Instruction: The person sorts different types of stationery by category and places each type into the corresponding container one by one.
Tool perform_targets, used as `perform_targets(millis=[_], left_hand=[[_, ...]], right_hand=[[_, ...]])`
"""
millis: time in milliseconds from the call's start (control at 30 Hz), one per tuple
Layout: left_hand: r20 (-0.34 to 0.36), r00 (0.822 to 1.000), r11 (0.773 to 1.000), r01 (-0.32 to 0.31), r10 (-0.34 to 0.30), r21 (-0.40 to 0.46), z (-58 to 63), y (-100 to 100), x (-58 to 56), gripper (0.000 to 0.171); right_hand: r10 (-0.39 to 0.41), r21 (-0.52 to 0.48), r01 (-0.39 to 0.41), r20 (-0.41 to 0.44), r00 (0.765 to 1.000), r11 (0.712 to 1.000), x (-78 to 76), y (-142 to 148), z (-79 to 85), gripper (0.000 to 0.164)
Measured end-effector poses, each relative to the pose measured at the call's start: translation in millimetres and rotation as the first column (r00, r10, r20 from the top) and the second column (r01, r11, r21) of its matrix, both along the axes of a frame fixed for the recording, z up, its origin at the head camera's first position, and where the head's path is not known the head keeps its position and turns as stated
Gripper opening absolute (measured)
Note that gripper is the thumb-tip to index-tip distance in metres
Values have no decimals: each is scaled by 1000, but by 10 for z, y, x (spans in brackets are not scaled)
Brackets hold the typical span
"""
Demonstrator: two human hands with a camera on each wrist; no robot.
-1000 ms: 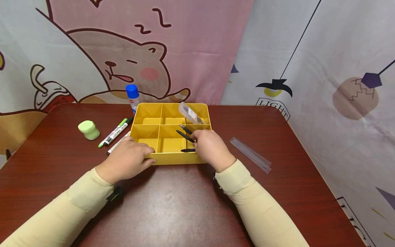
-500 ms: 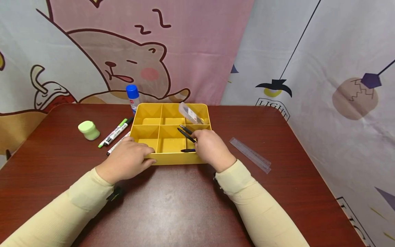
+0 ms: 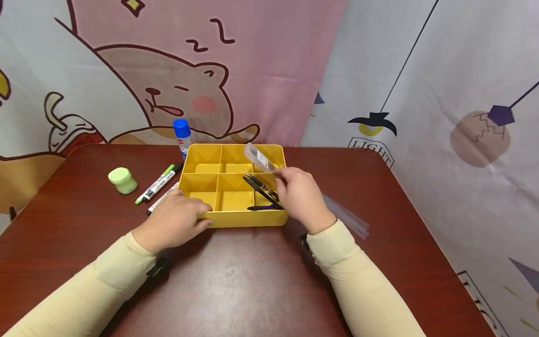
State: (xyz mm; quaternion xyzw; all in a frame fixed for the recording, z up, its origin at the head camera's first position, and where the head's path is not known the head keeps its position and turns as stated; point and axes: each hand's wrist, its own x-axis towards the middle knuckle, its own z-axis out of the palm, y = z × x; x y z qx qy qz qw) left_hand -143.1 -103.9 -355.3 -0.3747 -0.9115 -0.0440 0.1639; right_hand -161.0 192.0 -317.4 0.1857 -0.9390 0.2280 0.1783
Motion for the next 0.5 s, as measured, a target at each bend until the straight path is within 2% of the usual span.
perform_targets(millis=[100,200,267,367,433,500], left_hand=[[-2,1000,1000,1,-1,2,-1,-2,-2,31],[-1,1000,1000,0,0,2,0,1,-6,31],[1,1000,1000,-2,2,1,2,1,-8,31],[7,1000,1000,-7,7,0,6,-2,-6,31],[10,1000,1000,-7,7,0,7,-5,-3,31],[11,1000,1000,-5,5,2,5,-7,-2,31]], right_hand=[[-48,4,48,20,999,999,-31,161,50,20],[-112,104,98,143,983,990,-78,357,99,26],[-155,206,102,259,953,973,-115,495,131,34],[-207,332,65,415,886,941,-166,689,163,46],[-229,373,38,482,845,927,-197,801,165,49],[-248,397,25,521,817,917,-230,897,145,50]])
